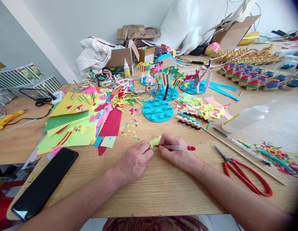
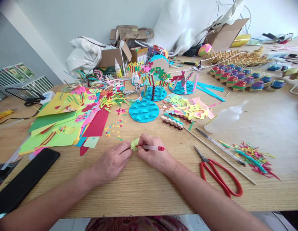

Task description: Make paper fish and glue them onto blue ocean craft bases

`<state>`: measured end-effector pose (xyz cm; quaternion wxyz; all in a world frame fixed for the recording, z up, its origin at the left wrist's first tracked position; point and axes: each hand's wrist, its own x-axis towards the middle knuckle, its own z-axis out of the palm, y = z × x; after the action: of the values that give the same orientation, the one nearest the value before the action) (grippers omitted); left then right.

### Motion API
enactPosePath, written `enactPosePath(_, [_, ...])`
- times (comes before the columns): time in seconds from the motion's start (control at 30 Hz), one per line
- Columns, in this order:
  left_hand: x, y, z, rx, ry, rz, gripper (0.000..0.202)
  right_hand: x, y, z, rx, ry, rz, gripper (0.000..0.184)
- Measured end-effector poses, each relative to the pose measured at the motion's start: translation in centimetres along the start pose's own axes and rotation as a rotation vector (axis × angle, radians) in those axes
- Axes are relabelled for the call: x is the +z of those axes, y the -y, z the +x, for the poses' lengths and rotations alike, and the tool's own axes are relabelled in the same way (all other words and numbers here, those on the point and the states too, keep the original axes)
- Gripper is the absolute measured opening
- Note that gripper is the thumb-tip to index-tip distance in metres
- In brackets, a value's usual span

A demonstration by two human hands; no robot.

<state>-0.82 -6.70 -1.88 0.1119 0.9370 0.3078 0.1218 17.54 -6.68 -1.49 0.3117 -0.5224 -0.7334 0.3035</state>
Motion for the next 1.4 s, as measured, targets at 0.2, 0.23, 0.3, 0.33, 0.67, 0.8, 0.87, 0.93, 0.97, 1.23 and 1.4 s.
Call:
enactPosePath(0.2, [-0.2, -0.1, 0.0, -0.002, -0.004, 0.006, 0.018, -0.2, -0.2, 0.3, 0.081, -0.069, 0.181, 0.005])
enactPosePath(0.23, [-0.2, -0.1, 0.0, -0.002, -0.004, 0.011, 0.018, -0.3, -0.2, 0.4, 0.102, -0.073, 0.231, 0.004])
enactPosePath(0.3, [-0.2, -0.1, 0.0, 0.004, -0.01, 0.016, 0.017, -0.7, -0.1, 0.5, 0.149, -0.063, 0.317, 0.004])
enactPosePath(0.33, [-0.2, -0.1, 0.0, 0.008, -0.013, 0.014, 0.017, -0.9, 0.0, 0.5, 0.169, -0.058, 0.34, 0.005])
enactPosePath(0.67, [0.0, 0.0, 0.0, 0.016, -0.004, 0.021, 0.016, 0.3, -0.2, -0.3, 0.077, -0.084, 0.163, 0.005])
enactPosePath(0.8, [0.0, 0.1, -0.1, 0.014, -0.014, 0.007, 0.017, 0.7, -0.5, -0.5, 0.051, -0.094, 0.078, 0.005])
enactPosePath(0.87, [-0.1, 0.0, -0.1, 0.009, -0.013, 0.003, 0.017, 0.6, -0.4, -0.5, 0.051, -0.081, 0.055, 0.006])
enactPosePath(0.93, [-0.2, 0.0, 0.0, 0.005, -0.009, 0.005, 0.016, 0.5, -0.3, -0.5, 0.053, -0.071, 0.047, 0.006])
enactPosePath(0.97, [-0.2, 0.0, 0.0, 0.003, -0.005, 0.006, 0.016, 0.4, -0.2, -0.5, 0.053, -0.068, 0.045, 0.006])
enactPosePath(1.23, [-0.1, 0.0, 0.0, 0.007, -0.007, 0.001, 0.017, 0.4, -0.2, -0.5, 0.049, -0.051, 0.036, 0.006])
enactPosePath(1.4, [0.0, 0.0, -0.1, 0.008, -0.009, 0.018, 0.016, 0.4, 0.0, -0.4, 0.039, -0.052, 0.004, 0.006])
